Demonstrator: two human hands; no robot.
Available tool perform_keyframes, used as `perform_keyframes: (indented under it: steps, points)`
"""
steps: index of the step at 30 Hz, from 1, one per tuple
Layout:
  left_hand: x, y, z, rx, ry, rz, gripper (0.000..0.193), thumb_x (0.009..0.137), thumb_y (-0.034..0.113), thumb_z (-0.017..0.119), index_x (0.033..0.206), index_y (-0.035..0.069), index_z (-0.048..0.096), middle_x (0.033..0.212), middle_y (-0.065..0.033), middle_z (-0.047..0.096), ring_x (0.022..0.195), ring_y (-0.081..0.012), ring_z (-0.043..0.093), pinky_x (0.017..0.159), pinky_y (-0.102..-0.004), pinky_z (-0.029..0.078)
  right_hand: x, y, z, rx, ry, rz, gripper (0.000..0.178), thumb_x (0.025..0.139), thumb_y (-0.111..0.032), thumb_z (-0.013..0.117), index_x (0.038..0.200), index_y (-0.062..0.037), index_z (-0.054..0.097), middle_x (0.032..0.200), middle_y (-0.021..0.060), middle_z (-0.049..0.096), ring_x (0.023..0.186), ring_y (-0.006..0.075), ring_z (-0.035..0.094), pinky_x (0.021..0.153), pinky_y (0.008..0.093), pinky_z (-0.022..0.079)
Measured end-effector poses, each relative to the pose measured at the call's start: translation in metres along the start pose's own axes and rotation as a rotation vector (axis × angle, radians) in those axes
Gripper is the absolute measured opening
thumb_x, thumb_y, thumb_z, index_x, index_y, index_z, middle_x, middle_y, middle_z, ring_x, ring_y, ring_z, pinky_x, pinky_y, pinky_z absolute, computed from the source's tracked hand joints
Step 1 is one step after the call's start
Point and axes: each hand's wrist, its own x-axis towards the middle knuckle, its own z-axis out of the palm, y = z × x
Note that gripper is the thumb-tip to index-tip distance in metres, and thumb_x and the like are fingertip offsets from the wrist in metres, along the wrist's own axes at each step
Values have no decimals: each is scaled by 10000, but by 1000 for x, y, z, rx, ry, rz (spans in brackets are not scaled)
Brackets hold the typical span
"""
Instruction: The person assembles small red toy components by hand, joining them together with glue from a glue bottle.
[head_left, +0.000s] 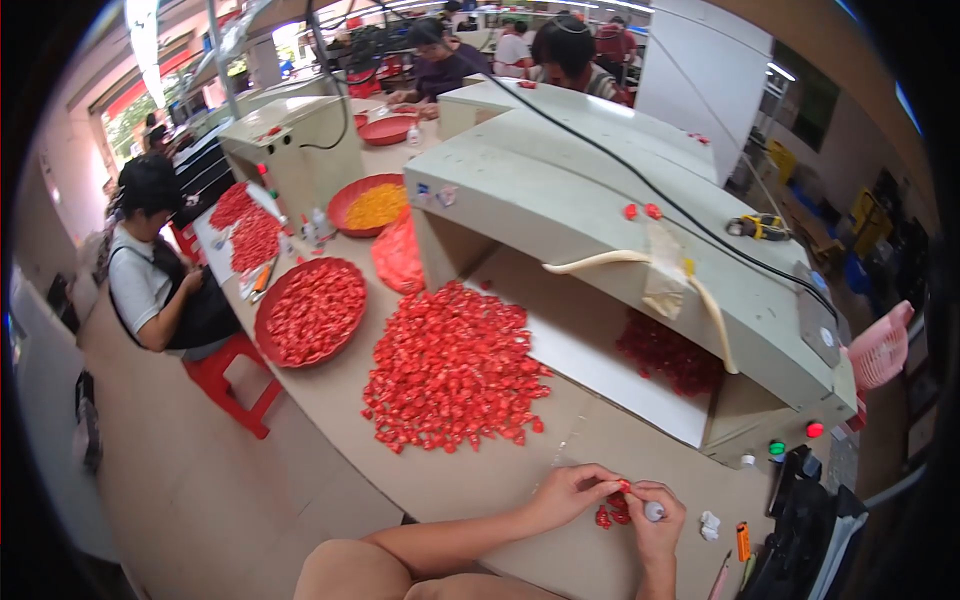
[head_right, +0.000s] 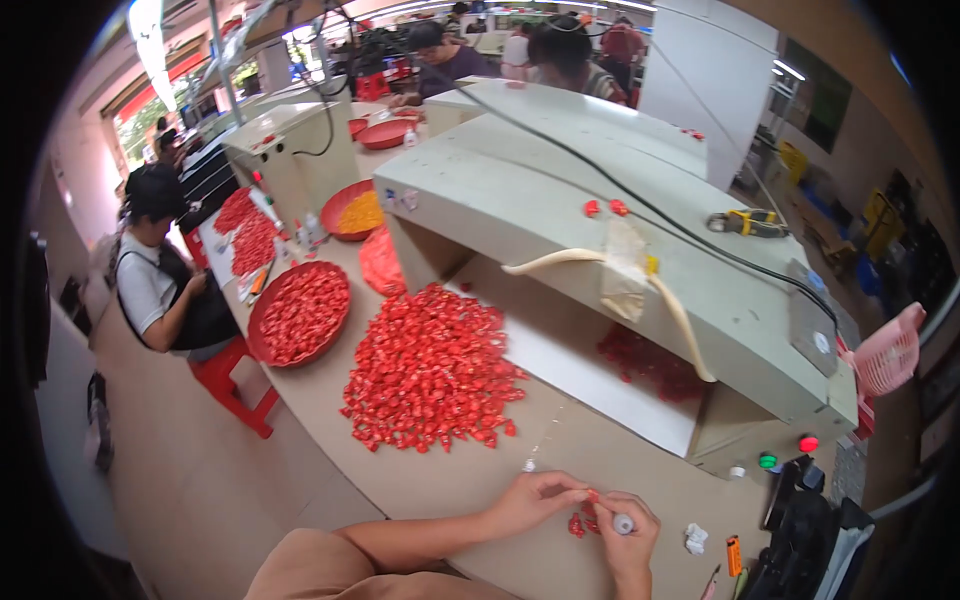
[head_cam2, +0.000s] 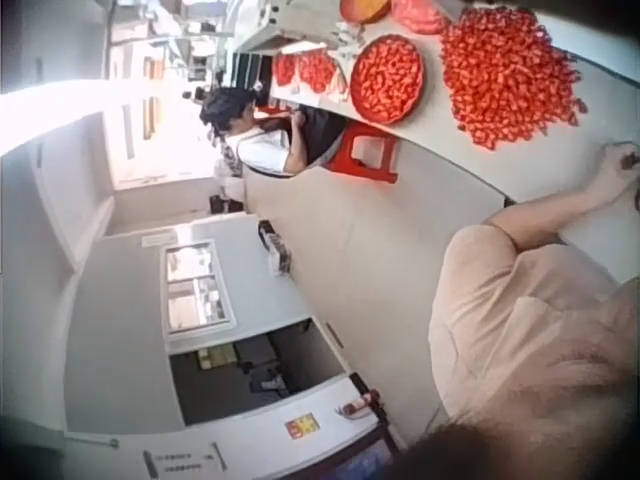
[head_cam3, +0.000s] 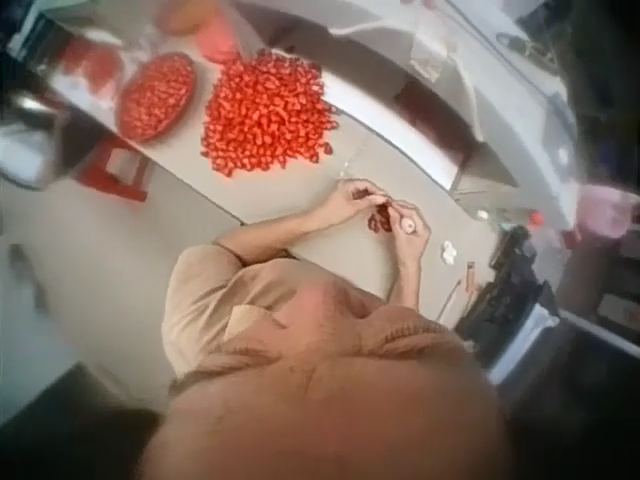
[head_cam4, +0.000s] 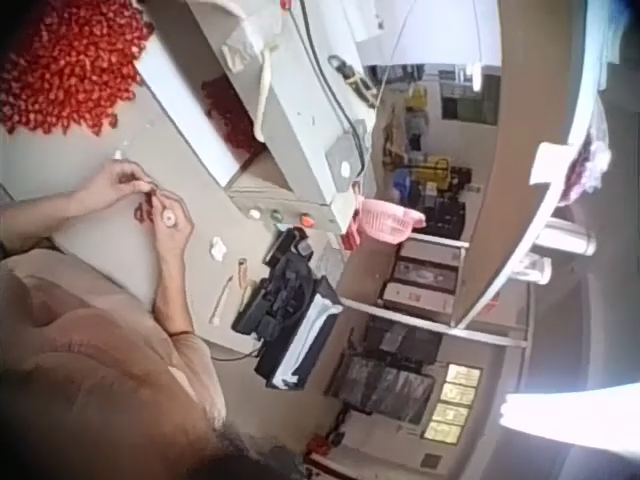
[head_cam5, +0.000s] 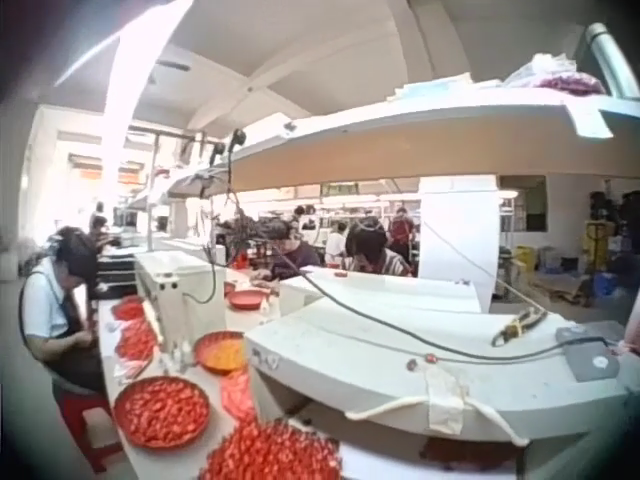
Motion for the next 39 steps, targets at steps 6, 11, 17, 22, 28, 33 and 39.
perform_keyframes:
  steps: [6,11,17,22,28,33,39]
  points:
    - [2,-7,4,-62,85,125,202,932,197,631,1012,19,682,840,-23,688,767,-60,606,688,-236,507,0,7,1,20,31,-5,110,759,72,720,839,10,677,879,112,665,807,165,632,723,269,506]
    - [0,-5,0,-81,29,91,192,943,172,611,1011,0,663,886,-36,681,820,-81,618,730,-244,510,-5,14,0,67,-4,50,125,790,86,671,886,8,649,954,90,630,856,134,590,759,248,480]
    - [-2,2,-5,-80,-19,138,192,948,163,605,1027,-6,651,920,-36,676,862,-90,624,773,-242,515,-4,13,4,83,22,33,115,814,87,650,896,8,640,959,77,621,848,114,575,743,236,479]
    - [-5,9,1,-166,16,165,180,933,167,615,978,0,662,827,-28,676,746,-78,604,689,-241,507,-2,2,-2,-18,4,-3,107,806,82,662,884,11,645,944,82,632,830,119,582,711,235,483]
    - [1,-12,-1,-148,-25,193,197,948,174,606,1039,5,652,920,-42,687,841,-87,635,766,-245,521,-8,-24,4,-56,15,1,112,796,80,677,884,16,647,935,88,643,830,125,589,716,235,482]
    - [-6,2,3,-167,-40,183,198,933,189,623,999,6,659,885,-44,690,805,-95,634,735,-255,518,-14,-26,-2,-94,35,-4,110,797,86,671,881,20,644,932,90,642,833,129,593,729,237,485]
    - [-4,2,-2,-119,56,214,226,908,234,649,965,15,665,837,-67,689,778,-128,636,733,-288,509,-2,-28,4,-67,-15,22,111,806,83,662,890,18,631,930,100,642,813,143,609,727,250,499]
